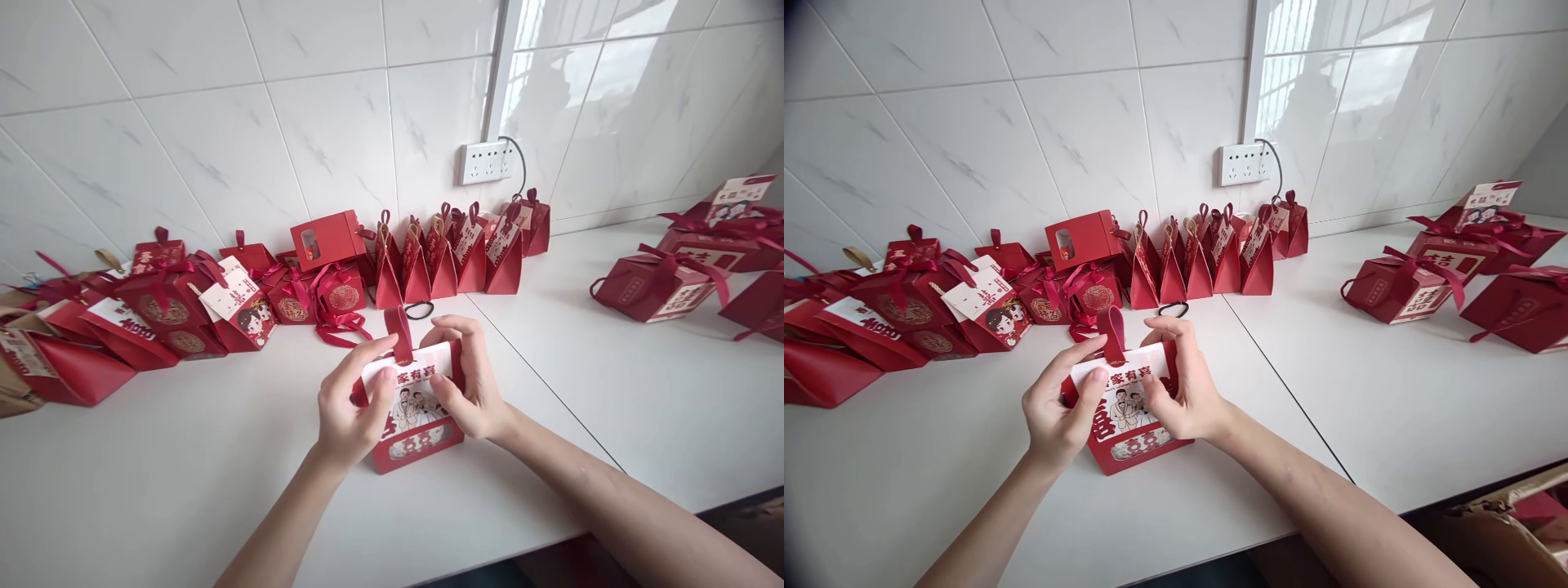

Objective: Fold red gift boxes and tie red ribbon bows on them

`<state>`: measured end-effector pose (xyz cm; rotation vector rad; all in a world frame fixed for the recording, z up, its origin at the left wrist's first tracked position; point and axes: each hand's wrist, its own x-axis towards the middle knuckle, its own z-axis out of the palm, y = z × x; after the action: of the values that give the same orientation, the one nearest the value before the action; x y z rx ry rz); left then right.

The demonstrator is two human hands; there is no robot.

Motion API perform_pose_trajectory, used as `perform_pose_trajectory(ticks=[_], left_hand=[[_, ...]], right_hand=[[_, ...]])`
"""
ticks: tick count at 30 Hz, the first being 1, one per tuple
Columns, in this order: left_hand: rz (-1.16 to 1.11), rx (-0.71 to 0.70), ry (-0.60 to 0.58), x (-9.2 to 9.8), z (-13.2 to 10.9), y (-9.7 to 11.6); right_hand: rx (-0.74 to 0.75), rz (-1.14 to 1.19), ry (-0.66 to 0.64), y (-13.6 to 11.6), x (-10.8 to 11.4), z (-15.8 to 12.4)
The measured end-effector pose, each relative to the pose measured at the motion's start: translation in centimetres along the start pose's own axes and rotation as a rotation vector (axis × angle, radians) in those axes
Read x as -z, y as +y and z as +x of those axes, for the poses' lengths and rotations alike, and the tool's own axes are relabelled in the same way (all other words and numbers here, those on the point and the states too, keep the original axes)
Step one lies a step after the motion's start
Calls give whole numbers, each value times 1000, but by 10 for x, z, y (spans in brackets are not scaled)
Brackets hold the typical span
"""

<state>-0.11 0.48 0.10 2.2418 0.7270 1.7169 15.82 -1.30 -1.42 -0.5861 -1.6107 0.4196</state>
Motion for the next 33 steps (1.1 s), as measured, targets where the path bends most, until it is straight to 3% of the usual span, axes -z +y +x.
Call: perform_pose_trajectory(ticks=[6,9,11,13,17,20,24,28,33], left_hand=[[-152,43,-38,-1,-8,-8],[-198,284,51,-2,-8,-16],[-242,449,124,-1,-6,-24],[-296,550,164,0,-5,-34],[-305,668,153,0,-6,-49],[-306,708,56,-10,-12,-47],[-353,700,-19,-21,-16,-31],[-350,595,-123,-22,-15,-14],[16,302,-104,-21,-20,-8]], right_hand=[[-32,-28,-93,9,10,-1],[-118,-81,-226,17,21,2],[-241,-47,-225,23,28,5],[-435,67,-87,30,31,10],[-876,408,356,41,32,17],[-1009,570,437,50,28,15],[-1054,722,365,56,12,2],[-1020,862,291,51,-5,-8],[-983,959,227,45,-13,-10]])
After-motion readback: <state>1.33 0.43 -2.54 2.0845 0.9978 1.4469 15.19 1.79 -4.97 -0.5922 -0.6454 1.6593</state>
